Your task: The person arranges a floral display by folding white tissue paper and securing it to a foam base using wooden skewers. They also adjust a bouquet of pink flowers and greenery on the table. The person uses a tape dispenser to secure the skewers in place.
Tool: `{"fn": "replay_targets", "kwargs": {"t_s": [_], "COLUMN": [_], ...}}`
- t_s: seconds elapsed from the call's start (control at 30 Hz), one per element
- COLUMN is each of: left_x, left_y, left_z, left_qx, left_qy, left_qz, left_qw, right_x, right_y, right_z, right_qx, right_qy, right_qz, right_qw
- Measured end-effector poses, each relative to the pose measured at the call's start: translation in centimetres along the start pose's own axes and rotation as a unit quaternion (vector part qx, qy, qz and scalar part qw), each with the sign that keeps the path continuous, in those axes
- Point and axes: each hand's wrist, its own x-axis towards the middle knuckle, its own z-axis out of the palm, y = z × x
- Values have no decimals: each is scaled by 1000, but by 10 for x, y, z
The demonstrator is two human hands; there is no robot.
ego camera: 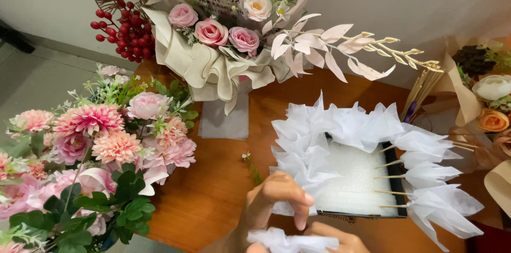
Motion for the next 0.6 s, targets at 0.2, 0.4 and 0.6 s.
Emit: {"fn": "replay_targets", "kwargs": {"t_s": [0.2, 0.4, 0.6], "left_x": [-13, -34, -36], "left_y": [-19, -38, -42], "left_z": [-8, -15, -23], "left_qx": [211, 416, 393], "left_qy": [-14, -90, -56], "left_qz": [82, 164, 126], "left_qw": [974, 890, 909], "right_x": [5, 52, 64], "right_y": [-16, 53, 93], "right_z": [-57, -66, -58], "right_qx": [-272, -264, 297], "right_qy": [-42, -20, -206], "right_qz": [-345, -191, -121], "right_qw": [897, 945, 924]}}
